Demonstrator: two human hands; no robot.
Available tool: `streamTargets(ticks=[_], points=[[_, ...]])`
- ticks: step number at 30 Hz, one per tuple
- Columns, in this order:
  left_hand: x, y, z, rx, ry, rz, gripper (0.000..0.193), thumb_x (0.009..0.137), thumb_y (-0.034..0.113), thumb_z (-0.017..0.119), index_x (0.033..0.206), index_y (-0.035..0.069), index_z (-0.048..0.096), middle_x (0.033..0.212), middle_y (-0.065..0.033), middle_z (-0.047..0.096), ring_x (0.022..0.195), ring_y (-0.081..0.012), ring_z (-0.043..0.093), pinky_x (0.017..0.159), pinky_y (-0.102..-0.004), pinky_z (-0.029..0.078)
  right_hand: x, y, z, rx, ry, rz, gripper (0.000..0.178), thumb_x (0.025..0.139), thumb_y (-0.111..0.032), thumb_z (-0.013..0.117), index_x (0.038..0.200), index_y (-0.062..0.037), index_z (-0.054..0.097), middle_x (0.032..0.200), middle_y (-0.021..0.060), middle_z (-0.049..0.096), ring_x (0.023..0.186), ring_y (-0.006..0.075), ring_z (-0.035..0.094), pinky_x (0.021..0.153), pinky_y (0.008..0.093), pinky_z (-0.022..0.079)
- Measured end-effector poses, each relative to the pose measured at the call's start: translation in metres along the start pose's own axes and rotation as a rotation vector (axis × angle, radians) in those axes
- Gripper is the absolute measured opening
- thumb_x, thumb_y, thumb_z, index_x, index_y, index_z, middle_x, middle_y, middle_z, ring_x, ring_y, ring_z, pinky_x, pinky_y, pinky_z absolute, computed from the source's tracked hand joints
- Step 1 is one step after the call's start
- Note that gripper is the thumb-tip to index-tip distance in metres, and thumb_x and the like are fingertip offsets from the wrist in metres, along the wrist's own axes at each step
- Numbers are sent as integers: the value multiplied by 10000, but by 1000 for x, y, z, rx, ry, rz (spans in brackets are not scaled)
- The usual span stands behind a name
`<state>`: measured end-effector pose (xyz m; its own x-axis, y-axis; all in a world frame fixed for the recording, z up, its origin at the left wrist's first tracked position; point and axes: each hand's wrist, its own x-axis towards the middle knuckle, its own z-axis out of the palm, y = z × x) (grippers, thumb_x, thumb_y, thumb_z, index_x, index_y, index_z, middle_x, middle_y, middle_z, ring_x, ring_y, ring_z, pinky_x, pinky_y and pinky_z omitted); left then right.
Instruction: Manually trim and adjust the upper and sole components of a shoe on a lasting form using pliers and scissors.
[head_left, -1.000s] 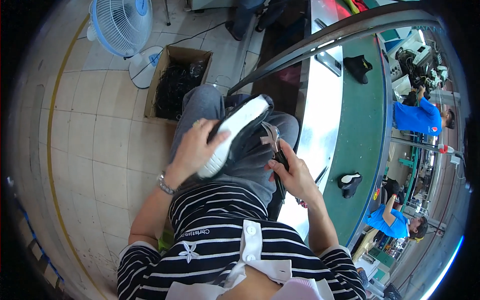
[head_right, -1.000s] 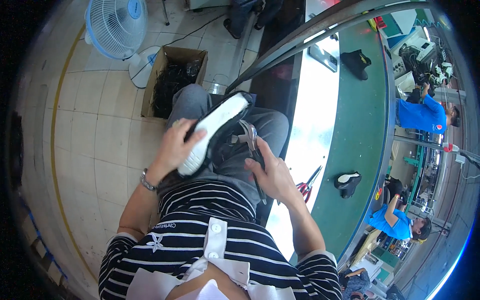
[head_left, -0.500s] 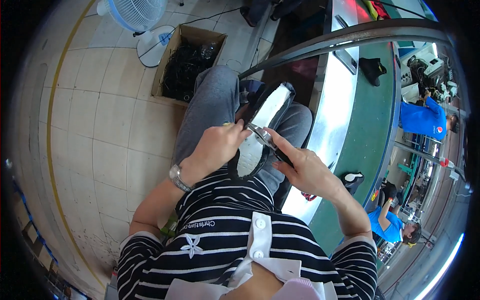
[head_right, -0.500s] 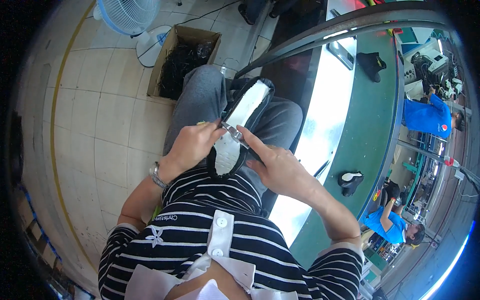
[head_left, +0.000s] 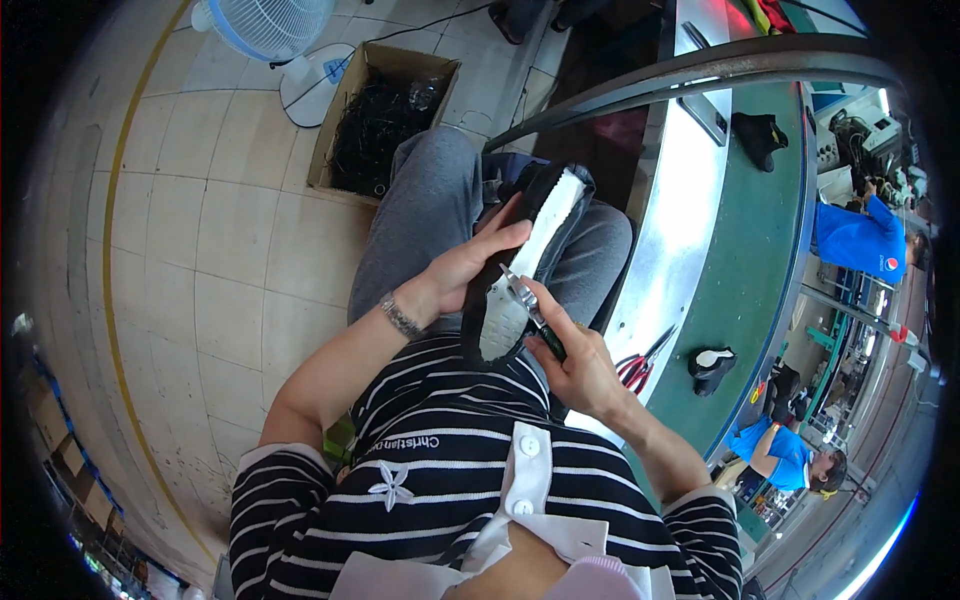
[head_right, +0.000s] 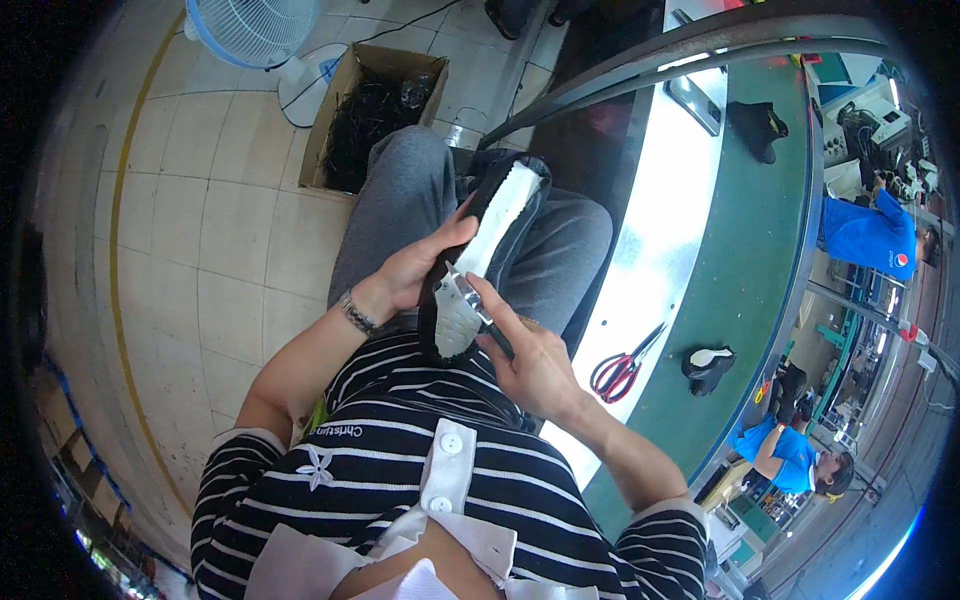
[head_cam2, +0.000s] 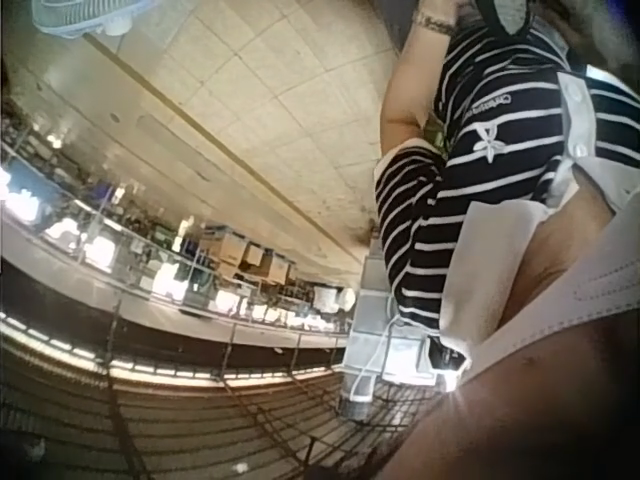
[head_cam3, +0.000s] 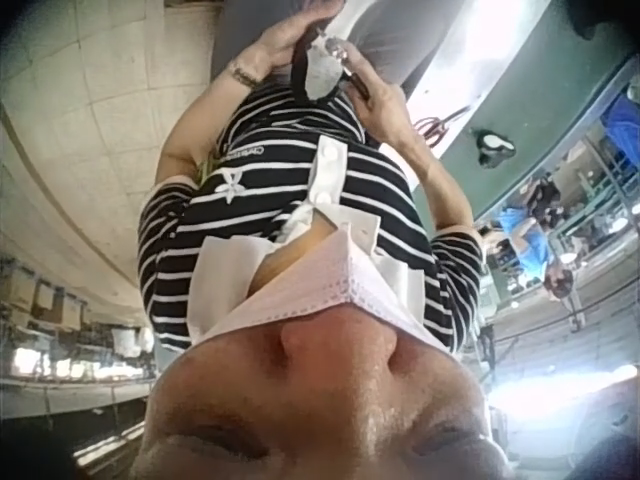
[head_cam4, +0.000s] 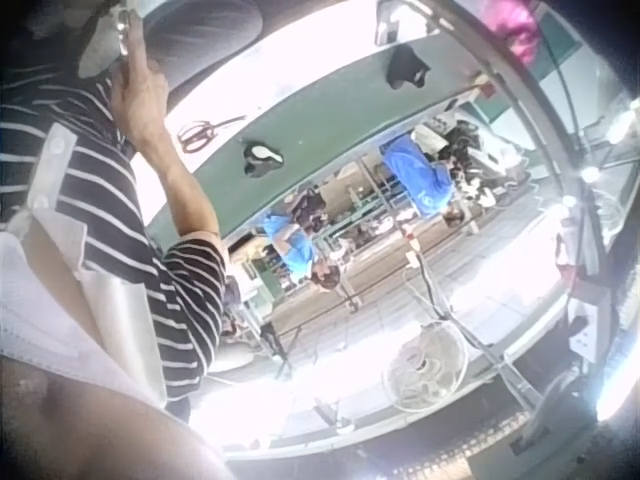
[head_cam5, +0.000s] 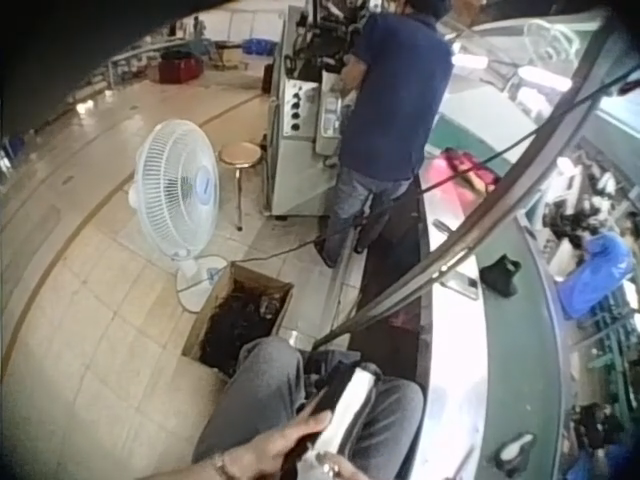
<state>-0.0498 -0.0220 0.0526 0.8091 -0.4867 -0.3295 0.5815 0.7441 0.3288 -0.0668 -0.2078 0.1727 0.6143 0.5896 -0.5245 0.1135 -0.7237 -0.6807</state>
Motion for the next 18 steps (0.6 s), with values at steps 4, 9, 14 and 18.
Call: streamTargets(ticks=[4, 9, 14, 18], points=[[3, 3, 12, 150, 97, -10, 922, 849, 314, 702, 1545, 131, 125, 1479, -123, 316, 1290, -218, 400, 1031, -350, 396, -7, -2, 12, 114, 91, -18, 734, 933, -99, 581, 1522, -262, 177, 996, 246, 672, 748, 370, 694, 629, 407, 549], [3, 12, 12, 223, 60, 24, 950, 821, 285, 702, 1548, 142, 107, 1417, -147, 375, 1223, -216, 452, 976, -377, 436, 1, -25, -42, 90, -201, 204, 658, 942, -159, 585, 1504, -142, 242, 737, 184, 674, 666, 340, 689, 625, 417, 524], [2, 22, 4, 299, 14, -65, 921, 848, 294, 671, 1554, 169, 92, 1327, -129, 451, 1123, -204, 516, 906, -361, 470, 25, -37, -76, -250, 261, -298, 736, 909, -143, 612, 1520, -209, 207, 800, 215, 660, 596, 359, 655, 537, 438, 491], [4, 22, -2, 314, -11, -82, 921, 872, 294, 665, 1558, 209, 56, 1132, -76, 550, 930, -125, 572, 806, -303, 493, 67, -1, -82, -718, 153, -114, 692, 945, -201, 576, 1518, -265, 193, 691, 166, 644, 552, 330, 638, 508, 416, 492]])
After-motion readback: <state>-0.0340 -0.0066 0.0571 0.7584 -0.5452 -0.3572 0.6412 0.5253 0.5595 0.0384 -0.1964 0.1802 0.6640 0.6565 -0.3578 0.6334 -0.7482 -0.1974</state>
